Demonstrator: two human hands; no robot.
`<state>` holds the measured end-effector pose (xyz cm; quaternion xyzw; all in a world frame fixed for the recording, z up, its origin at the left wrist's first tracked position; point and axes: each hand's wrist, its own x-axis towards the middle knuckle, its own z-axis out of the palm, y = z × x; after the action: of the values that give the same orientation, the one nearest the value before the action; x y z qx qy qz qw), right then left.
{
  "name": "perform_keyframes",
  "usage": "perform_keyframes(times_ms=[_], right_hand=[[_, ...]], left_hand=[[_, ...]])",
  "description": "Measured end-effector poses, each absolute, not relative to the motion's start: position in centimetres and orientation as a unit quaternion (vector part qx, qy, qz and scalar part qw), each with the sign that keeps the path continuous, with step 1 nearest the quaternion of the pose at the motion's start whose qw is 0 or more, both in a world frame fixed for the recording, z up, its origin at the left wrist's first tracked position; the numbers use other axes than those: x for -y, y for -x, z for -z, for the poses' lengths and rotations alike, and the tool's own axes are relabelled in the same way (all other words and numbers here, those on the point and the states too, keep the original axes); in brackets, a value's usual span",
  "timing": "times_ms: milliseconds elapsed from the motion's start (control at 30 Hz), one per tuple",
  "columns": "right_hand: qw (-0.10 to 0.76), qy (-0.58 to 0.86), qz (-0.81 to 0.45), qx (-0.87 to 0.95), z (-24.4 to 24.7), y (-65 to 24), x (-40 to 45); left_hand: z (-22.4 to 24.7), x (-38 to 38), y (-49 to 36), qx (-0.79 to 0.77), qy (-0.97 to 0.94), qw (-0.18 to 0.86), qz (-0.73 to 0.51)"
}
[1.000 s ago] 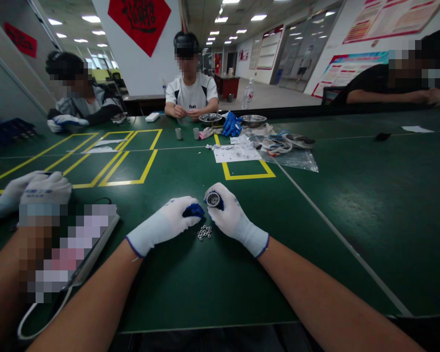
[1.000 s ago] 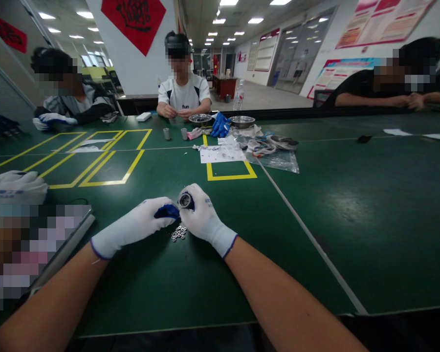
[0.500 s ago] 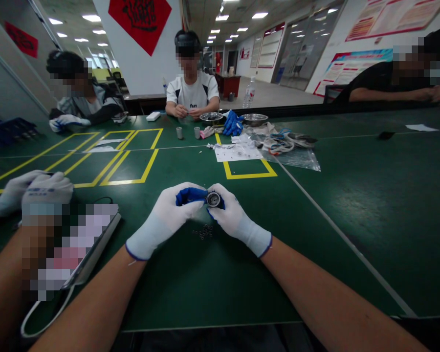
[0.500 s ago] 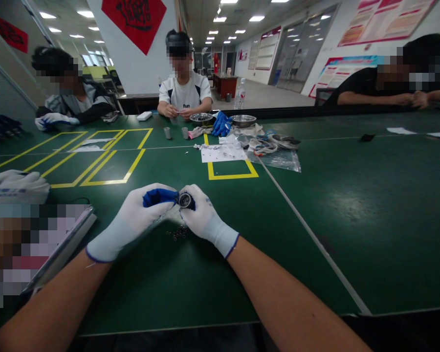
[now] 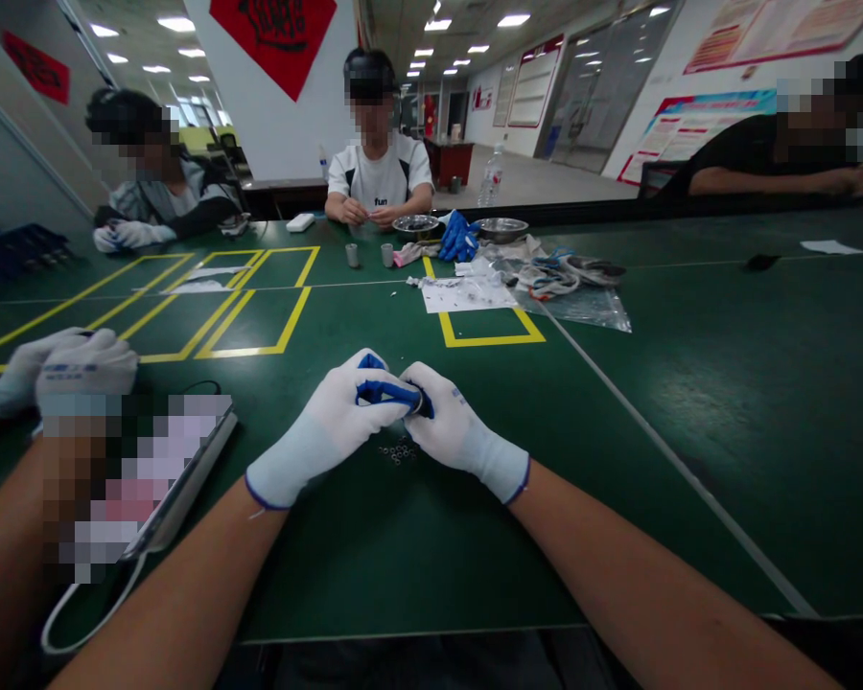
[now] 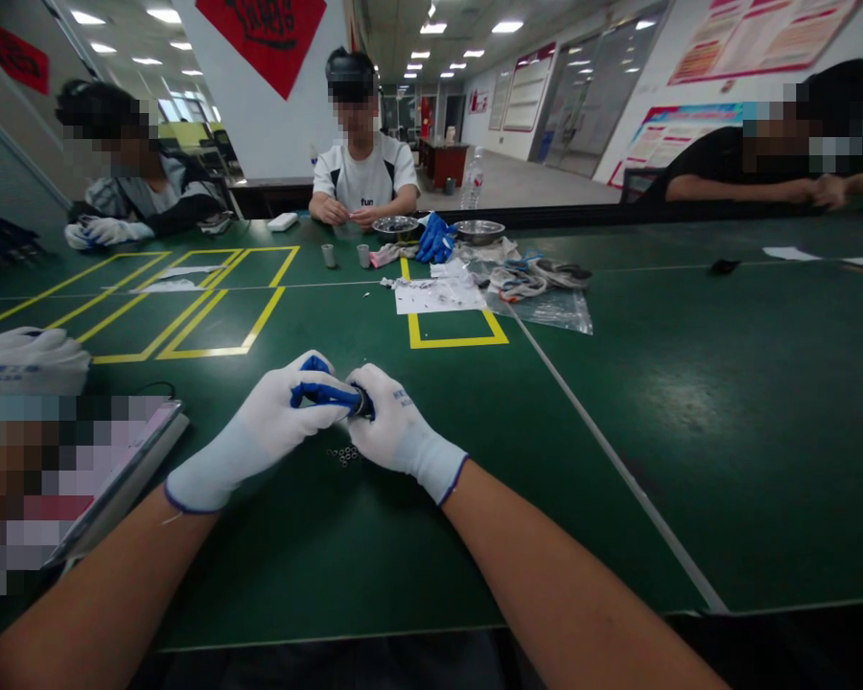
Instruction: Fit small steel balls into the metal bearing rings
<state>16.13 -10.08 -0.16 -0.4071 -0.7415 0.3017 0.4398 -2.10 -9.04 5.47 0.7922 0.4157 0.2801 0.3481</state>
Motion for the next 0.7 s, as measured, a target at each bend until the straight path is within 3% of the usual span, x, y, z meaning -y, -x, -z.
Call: perform_keyframes(times_ms=[200,500,700], right_hand=[[0.459,0.413,-0.277,0.736,0.4,-15.9,10.0],[0.452,0.416,-0.263,0.744,0.7,-15.7,10.0],[0.451,0.412,-0.262,0.747,0.7,-15.7,10.0]], left_hand=[[-4.7,9.2,1.4,-0.422,-0.759,0.390,-0.306],[-4.9,9.8,0.8,-0.516,-0.748,0.320,-0.267],[-5.3,10.2,0.3,-0.535,-0.720,0.320,-0.304]])
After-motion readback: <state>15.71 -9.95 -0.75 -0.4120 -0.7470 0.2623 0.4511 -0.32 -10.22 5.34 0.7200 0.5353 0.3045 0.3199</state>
